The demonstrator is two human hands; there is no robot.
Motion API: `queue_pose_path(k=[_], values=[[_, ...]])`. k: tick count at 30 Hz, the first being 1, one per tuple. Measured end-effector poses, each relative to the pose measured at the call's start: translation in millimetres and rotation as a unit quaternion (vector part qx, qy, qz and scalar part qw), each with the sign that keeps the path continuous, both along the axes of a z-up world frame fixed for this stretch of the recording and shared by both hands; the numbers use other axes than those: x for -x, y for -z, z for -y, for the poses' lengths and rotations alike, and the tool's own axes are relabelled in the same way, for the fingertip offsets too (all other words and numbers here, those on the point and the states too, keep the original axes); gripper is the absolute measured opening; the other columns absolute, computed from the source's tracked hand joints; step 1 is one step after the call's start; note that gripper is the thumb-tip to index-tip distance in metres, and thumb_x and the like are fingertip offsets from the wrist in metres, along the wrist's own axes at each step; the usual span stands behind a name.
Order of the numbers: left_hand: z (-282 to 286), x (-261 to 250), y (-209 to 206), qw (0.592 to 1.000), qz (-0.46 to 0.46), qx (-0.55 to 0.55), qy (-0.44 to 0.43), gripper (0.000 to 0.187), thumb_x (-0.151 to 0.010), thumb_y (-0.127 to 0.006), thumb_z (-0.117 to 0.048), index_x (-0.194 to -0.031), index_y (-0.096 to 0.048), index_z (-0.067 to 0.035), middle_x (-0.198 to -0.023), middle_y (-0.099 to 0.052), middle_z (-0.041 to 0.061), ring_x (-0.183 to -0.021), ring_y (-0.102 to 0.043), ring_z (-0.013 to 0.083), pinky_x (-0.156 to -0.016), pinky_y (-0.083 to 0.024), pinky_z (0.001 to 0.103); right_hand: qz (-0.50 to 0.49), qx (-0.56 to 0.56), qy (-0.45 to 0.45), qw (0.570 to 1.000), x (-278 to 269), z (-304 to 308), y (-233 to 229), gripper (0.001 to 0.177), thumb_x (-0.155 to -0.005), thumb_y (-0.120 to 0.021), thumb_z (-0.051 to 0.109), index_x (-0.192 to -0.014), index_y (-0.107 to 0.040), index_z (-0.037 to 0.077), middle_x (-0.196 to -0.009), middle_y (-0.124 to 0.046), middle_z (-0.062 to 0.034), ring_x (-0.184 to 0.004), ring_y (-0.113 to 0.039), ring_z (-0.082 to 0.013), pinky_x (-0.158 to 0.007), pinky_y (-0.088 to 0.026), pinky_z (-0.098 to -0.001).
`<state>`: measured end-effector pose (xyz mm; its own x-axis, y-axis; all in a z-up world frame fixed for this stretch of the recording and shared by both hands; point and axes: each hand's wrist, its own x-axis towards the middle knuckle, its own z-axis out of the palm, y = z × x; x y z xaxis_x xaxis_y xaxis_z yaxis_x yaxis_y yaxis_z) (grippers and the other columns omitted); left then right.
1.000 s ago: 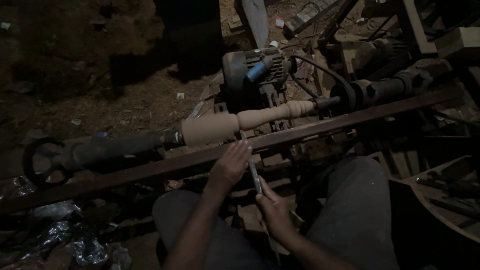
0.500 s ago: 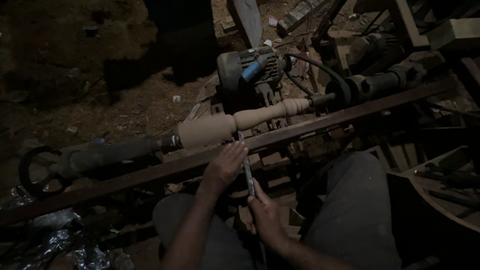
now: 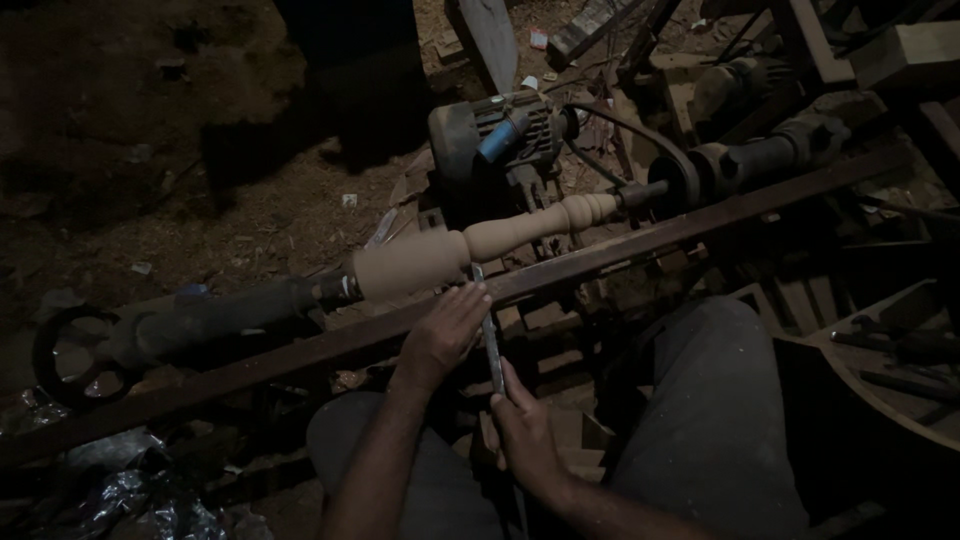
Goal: The person uses a wood lathe and a handheld chisel to shape a wooden furniture leg, frequently stopping the machine to check the surface and remove wood shavings by hand.
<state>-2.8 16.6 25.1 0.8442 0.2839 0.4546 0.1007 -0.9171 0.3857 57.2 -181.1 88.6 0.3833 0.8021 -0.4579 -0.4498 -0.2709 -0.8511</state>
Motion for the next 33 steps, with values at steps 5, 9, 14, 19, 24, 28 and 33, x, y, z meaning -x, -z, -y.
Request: queue_pose_path(k=[5,9,14,19,24,28,33], values=[[0.4,0.7,5.6,1.000,0.017,0.020,-0.008,0.057,-0.089,-0.078,-0.009,-0.143,-0.059,-0.006,-0.151,-0.057,0.013,-0.143,-0.054,0.0271,-0.121,-0.045,0.043,0.015,0.046,0.009,0.999,-0.9,2.9,7.0,0.066,-0.103,-0.046,0.017,-0.164,-0.025,0.006,-0.059,-0.056,-0.0007,-0.042,-0.047,-0.0095,-0.039,-0.040,-0.0283],[-0.9,-2.3,10.4,1.000,0.003,-0.007,0.003,0.057,-0.091,-0.077,-0.010,-0.144,-0.058,-0.003,-0.152,-0.056,0.016,-0.143,-0.052,0.0309,-0.119,-0.043,0.046,0.040,0.044,0.004,0.998,-5.6,6.5,10.9,0.064,-0.106,-0.048,0.018,-0.164,-0.028,0.005,-0.059,-0.054,0.0010,-0.044,-0.047,-0.0073,-0.042,-0.042,-0.0269],[0.5,-1.4,12.9,1.000,0.017,0.013,-0.001,0.057,-0.091,-0.076,-0.010,-0.144,-0.057,-0.002,-0.152,-0.056,0.016,-0.144,-0.052,0.0311,-0.120,-0.044,0.046,0.033,0.043,0.009,0.998,-6.8,3.2,10.1,0.066,-0.101,-0.048,0.016,-0.163,-0.028,0.007,-0.051,-0.050,-0.0014,-0.036,-0.042,-0.0094,-0.035,-0.038,-0.0290],[4.2,-3.8,13.0,1.000,0.023,0.003,-0.019,0.055,-0.092,-0.076,-0.009,-0.144,-0.059,-0.004,-0.152,-0.058,0.015,-0.144,-0.053,0.0286,-0.120,-0.045,0.045,0.033,0.070,0.010,0.997,-12.3,6.8,10.5,0.065,-0.102,-0.050,0.018,-0.163,-0.029,0.009,-0.051,-0.051,-0.0021,-0.036,-0.042,-0.0097,-0.036,-0.038,-0.0289],[9.6,-6.9,9.7,0.999,0.042,0.004,-0.031,0.052,-0.092,-0.075,-0.007,-0.142,-0.061,-0.004,-0.150,-0.060,0.015,-0.143,-0.054,0.0298,-0.120,-0.045,0.045,0.050,0.079,0.014,0.995,-18.6,12.0,17.3,0.066,-0.100,-0.052,0.016,-0.163,-0.033,0.009,-0.054,-0.050,-0.0001,-0.039,-0.043,-0.0087,-0.038,-0.039,-0.0284],[13.6,-10.4,9.9,0.999,0.040,0.008,-0.030,0.053,-0.089,-0.076,-0.009,-0.139,-0.061,-0.001,-0.146,-0.060,0.018,-0.140,-0.055,0.0330,-0.119,-0.044,0.047,0.029,0.100,0.018,0.994,-26.9,14.6,17.8,0.065,-0.100,-0.053,0.017,-0.162,-0.035,0.012,-0.053,-0.050,-0.0008,-0.039,-0.042,-0.0100,-0.038,-0.038,-0.0296],[19.5,-15.3,18.0,0.997,0.064,0.012,-0.044,0.051,-0.092,-0.075,-0.008,-0.140,-0.060,0.000,-0.148,-0.060,0.019,-0.141,-0.055,0.0332,-0.120,-0.044,0.047,0.041,0.090,0.008,0.995,-39.2,19.4,26.2,0.063,-0.100,-0.054,0.014,-0.161,-0.039,0.008,-0.064,-0.062,0.0009,-0.046,-0.048,-0.0088,-0.045,-0.042,-0.0283]])
